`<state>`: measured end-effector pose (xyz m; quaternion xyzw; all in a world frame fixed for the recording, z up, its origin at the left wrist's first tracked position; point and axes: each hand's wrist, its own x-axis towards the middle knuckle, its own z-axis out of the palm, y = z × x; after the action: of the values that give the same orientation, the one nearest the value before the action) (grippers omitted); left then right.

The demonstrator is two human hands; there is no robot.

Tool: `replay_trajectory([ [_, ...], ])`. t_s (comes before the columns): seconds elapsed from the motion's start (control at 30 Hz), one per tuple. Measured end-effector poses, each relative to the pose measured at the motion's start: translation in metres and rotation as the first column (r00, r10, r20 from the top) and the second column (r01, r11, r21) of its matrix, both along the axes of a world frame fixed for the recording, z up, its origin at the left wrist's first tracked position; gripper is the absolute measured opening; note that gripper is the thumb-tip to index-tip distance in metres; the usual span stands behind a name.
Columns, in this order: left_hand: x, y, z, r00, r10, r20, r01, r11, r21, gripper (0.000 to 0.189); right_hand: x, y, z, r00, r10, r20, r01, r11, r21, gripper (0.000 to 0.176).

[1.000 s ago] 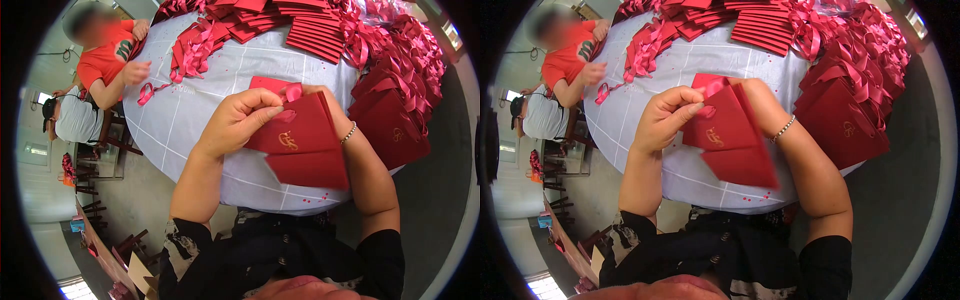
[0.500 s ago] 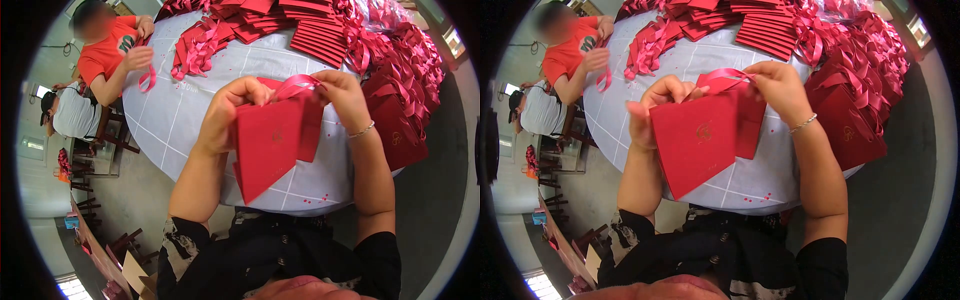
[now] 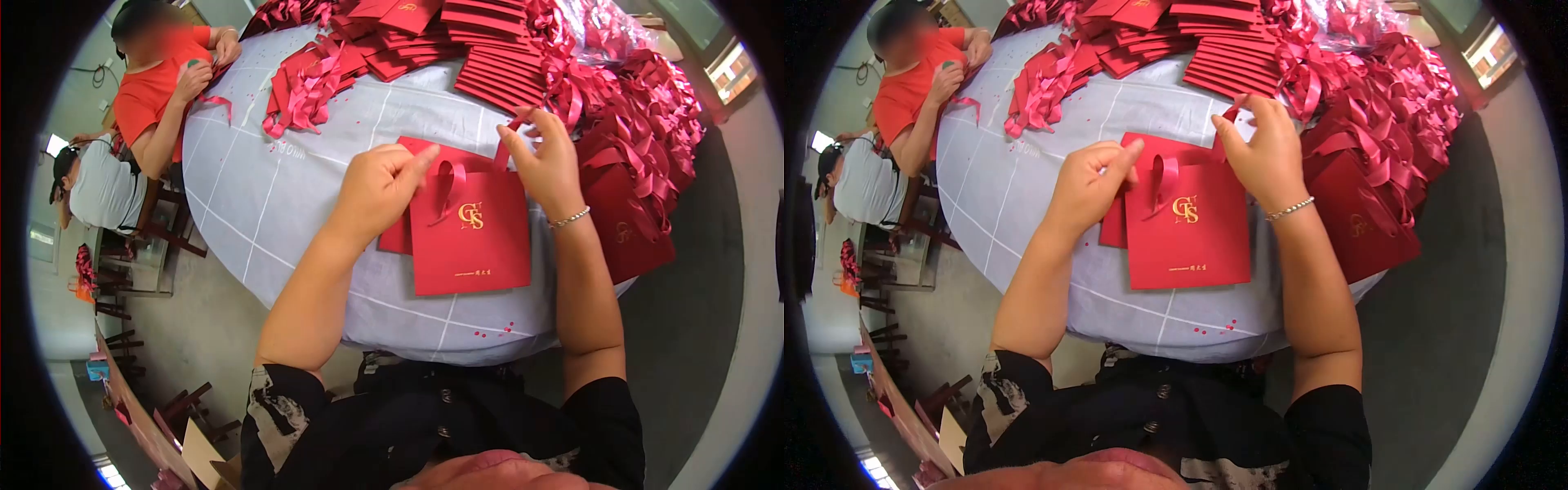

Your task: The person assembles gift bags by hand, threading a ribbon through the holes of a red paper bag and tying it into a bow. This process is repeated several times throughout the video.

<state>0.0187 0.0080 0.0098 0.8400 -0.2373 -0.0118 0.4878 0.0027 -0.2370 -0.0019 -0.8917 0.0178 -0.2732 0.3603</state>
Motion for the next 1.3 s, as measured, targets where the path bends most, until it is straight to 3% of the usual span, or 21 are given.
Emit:
replay_trajectory([
  [0.07,0.001,-0.003,-0.006,0.960,-0.240,0.144,0.262,0.952,-0.158,0.018,0.011,-0.007,-0.020,0.983,-0.018,0.185,0.041,0.992,-0.121,0.051],
  [0.13,0.000,-0.005,-0.007,0.909,-0.317,0.269,0.330,0.944,-0.004,0.024,0.011,-0.006,-0.018,0.998,-0.055,0.014,0.054,0.998,0.040,0.062],
  [0.2,0.000,-0.002,-0.011,0.896,-0.348,0.277,0.342,0.937,0.070,0.037,0.013,-0.004,-0.013,0.991,-0.095,-0.099,0.117,0.962,0.247,0.075],
  [0.3,0.001,0.000,-0.017,0.874,-0.334,0.353,0.286,0.941,0.184,0.048,0.033,-0.012,-0.022,0.993,-0.102,-0.063,0.120,0.892,0.436,0.083],
  [0.37,0.002,0.001,-0.016,0.905,-0.342,0.252,0.298,0.934,0.198,0.056,0.036,-0.004,-0.002,0.968,-0.196,-0.155,0.245,0.860,0.447,0.091],
  [0.47,0.000,0.002,-0.012,0.916,-0.340,0.212,0.311,0.937,0.158,0.055,0.063,-0.013,-0.002,0.919,-0.390,-0.049,0.387,0.873,0.298,0.095],
  [0.53,-0.001,0.004,-0.010,0.916,-0.342,0.208,0.312,0.936,0.163,0.052,0.086,-0.029,-0.003,0.898,-0.426,-0.111,0.439,0.842,0.315,0.100],
  [0.6,0.000,0.003,-0.010,0.916,-0.344,0.207,0.313,0.934,0.171,0.050,0.113,-0.046,-0.008,0.731,-0.582,-0.357,0.667,0.498,0.554,0.103],
  [0.67,0.001,0.004,-0.012,0.909,-0.356,0.218,0.320,0.930,0.182,0.046,0.119,-0.049,-0.010,0.787,-0.589,-0.184,0.252,0.036,0.967,0.107],
  [0.7,0.000,0.004,-0.014,0.911,-0.349,0.222,0.315,0.933,0.176,0.046,0.124,-0.052,-0.003,0.633,-0.557,-0.538,0.771,0.515,0.375,0.106],
  [0.77,0.001,0.003,-0.018,0.892,-0.355,0.279,0.321,0.933,0.162,0.042,0.147,-0.084,-0.031,0.591,-0.636,-0.496,0.788,0.586,0.188,0.106],
  [0.8,0.001,0.003,-0.020,0.879,-0.359,0.315,0.324,0.933,0.158,0.041,0.155,-0.074,-0.040,0.589,-0.792,-0.163,0.760,0.473,0.446,0.088],
  [0.87,0.002,0.004,-0.021,0.882,-0.357,0.307,0.314,0.932,0.182,0.042,0.152,-0.089,-0.034,0.618,-0.725,-0.304,0.786,0.585,0.203,0.092],
  [0.9,0.002,0.004,-0.021,0.883,-0.364,0.296,0.312,0.927,0.210,0.042,0.152,-0.089,-0.027,0.537,-0.758,-0.370,0.825,0.563,0.044,0.098],
  [1.0,0.002,0.006,-0.017,0.890,-0.381,0.249,0.325,0.915,0.239,0.043,0.186,-0.150,-0.055,0.518,-0.700,-0.492,0.855,0.448,0.261,0.095],
  [1.07,0.002,0.006,-0.018,0.895,-0.374,0.242,0.322,0.919,0.226,0.042,0.222,-0.209,-0.101,0.335,-0.660,-0.673,0.839,0.534,-0.106,0.072],
  [1.1,0.003,0.007,-0.019,0.897,-0.376,0.232,0.328,0.918,0.222,0.042,0.199,-0.160,-0.067,0.271,-0.728,-0.630,0.935,0.354,-0.006,0.047],
  [1.13,0.002,0.007,-0.020,0.900,-0.368,0.233,0.321,0.922,0.216,0.042,0.190,-0.148,-0.056,0.276,-0.730,-0.625,0.933,0.361,-0.010,0.047],
  [1.2,0.001,0.006,-0.021,0.895,-0.367,0.255,0.313,0.922,0.227,0.039,0.176,-0.137,-0.048,0.605,-0.545,-0.581,0.792,0.333,0.511,0.026],
  [1.27,0.000,0.005,-0.022,0.892,-0.376,0.252,0.321,0.917,0.235,0.037,0.158,-0.126,-0.037,0.855,-0.383,-0.350,0.436,0.165,0.885,0.011],
  [1.3,0.000,0.005,-0.023,0.889,-0.384,0.249,0.325,0.913,0.246,0.036,0.141,-0.095,-0.011,0.902,-0.351,-0.252,0.311,0.123,0.942,0.007],
])
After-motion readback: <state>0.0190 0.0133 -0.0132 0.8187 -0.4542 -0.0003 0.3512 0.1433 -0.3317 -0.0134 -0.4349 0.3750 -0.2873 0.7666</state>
